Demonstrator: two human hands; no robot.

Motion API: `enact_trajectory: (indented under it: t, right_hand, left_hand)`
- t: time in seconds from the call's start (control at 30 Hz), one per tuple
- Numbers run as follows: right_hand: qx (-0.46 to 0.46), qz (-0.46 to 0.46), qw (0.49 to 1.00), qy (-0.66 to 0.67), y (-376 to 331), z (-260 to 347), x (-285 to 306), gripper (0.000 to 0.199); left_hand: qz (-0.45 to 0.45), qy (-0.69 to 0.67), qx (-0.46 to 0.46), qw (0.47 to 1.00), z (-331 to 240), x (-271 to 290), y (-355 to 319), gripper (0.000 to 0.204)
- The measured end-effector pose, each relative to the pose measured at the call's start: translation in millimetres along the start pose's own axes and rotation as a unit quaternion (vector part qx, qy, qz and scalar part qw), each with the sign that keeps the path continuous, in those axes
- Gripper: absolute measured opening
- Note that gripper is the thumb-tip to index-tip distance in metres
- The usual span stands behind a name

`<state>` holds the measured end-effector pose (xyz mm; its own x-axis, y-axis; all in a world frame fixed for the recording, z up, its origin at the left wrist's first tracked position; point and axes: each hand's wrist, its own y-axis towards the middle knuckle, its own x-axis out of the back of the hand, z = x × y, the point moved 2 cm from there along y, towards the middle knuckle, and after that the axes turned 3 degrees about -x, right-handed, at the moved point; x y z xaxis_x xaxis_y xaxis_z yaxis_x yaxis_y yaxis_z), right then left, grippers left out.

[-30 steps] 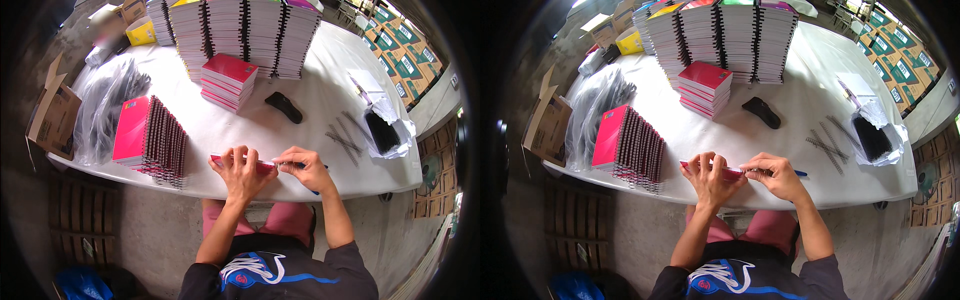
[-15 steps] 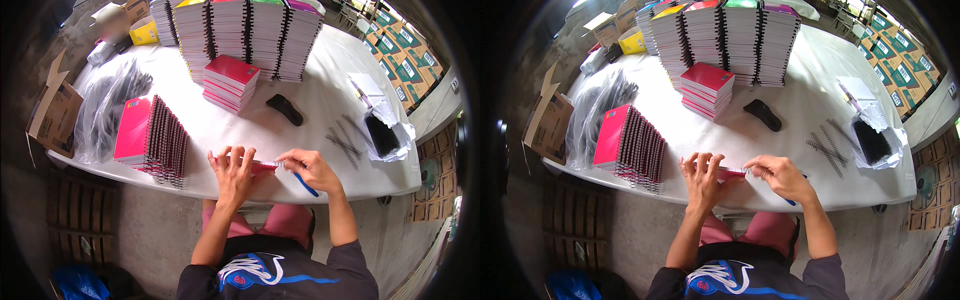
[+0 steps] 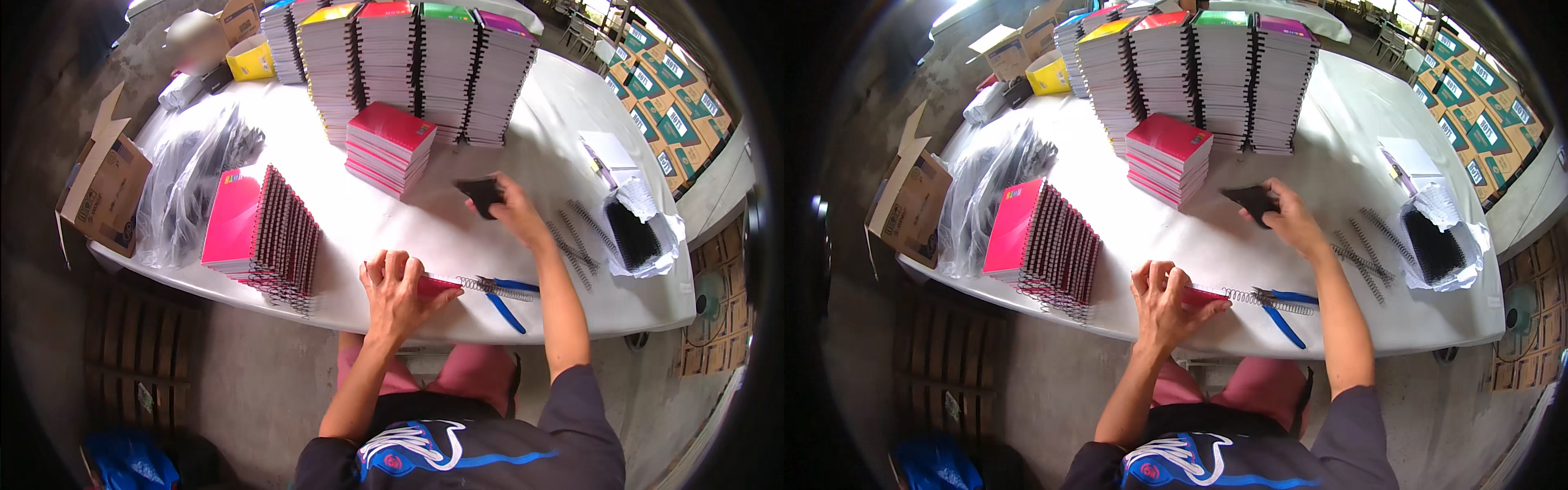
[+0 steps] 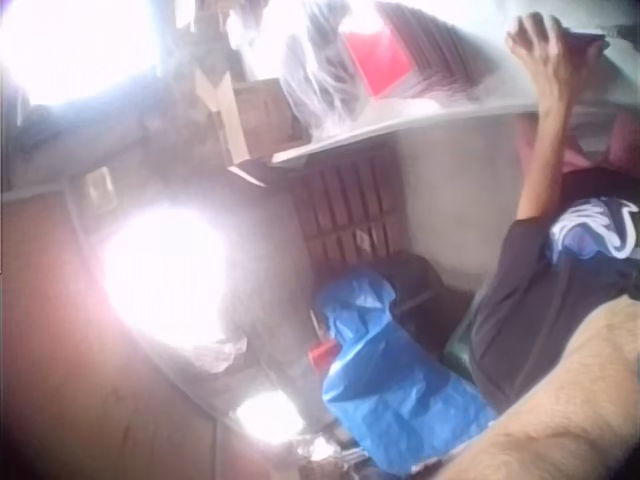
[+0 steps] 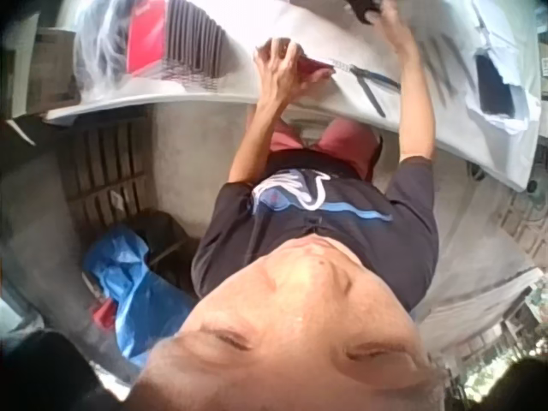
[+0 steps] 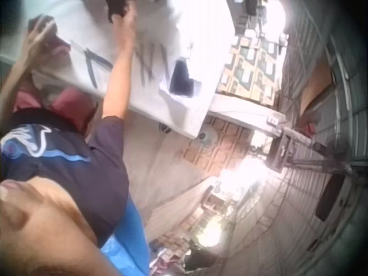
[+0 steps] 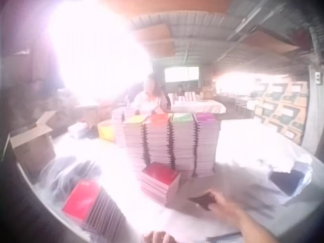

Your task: The person picks up a notebook, inserts a spiral wire through the holes by hand, and uses pliers to cut and bend the ends of the wire.

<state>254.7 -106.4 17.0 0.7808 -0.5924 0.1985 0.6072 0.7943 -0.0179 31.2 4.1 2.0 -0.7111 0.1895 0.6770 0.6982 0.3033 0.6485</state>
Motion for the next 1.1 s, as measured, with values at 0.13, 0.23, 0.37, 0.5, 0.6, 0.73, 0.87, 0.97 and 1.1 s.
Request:
enact_trajectory:
  t: [0.13, 0.23, 0.37, 0.5, 0.6, 0.73, 0.87, 0.97, 1.1]
  right_hand:
    - [0.207, 0.226, 0.899, 0.313, -42.9, -0.4, -46.2, 0.028]
    - [0.101, 0.201, 0.967, 0.121, -58.3, -4.1, -51.5, 0.021]
    - [0.121, 0.186, 0.970, 0.101, -59.4, -2.1, -47.1, 0.022]
    - [0.149, 0.158, 0.973, 0.076, -61.4, 23.3, -55.0, 0.023]
    - [0.187, 0.141, 0.972, -0.003, -59.2, 27.8, -60.5, 0.032]
    - [0.150, 0.114, 0.976, 0.107, -59.1, 20.1, -54.0, 0.037]
    - [0.142, 0.125, 0.982, -0.026, -55.1, 16.5, -65.7, 0.033]
    - [0.127, 0.102, 0.970, 0.179, -52.1, 13.5, -52.4, 0.033]
    - [0.130, 0.124, 0.983, 0.031, -42.7, 16.3, -69.3, 0.028]
  left_hand:
    - [-0.012, -0.006, 0.001, 1.000, 4.7, 1.5, -4.2, 0.055]
    - [-0.006, -0.019, 0.000, 1.000, 4.9, 3.2, -5.1, 0.054]
    - [0.000, -0.028, 0.003, 1.000, 3.6, 0.8, -4.0, 0.053]
    - [-0.011, -0.048, -0.010, 0.999, 10.9, 4.3, -2.5, 0.052]
    - [-0.003, -0.048, -0.016, 0.999, 11.7, 3.4, -2.0, 0.054]
    - [-0.033, -0.094, 0.045, 0.994, 16.0, 4.4, -4.3, 0.058]
    - [-0.029, -0.215, 0.105, 0.971, 26.0, -4.7, -5.5, 0.059]
    - [-0.060, -0.248, 0.107, 0.961, 34.3, -10.5, -5.6, 0.067]
    - [-0.049, -0.275, 0.111, 0.954, 40.1, -10.2, -7.9, 0.080]
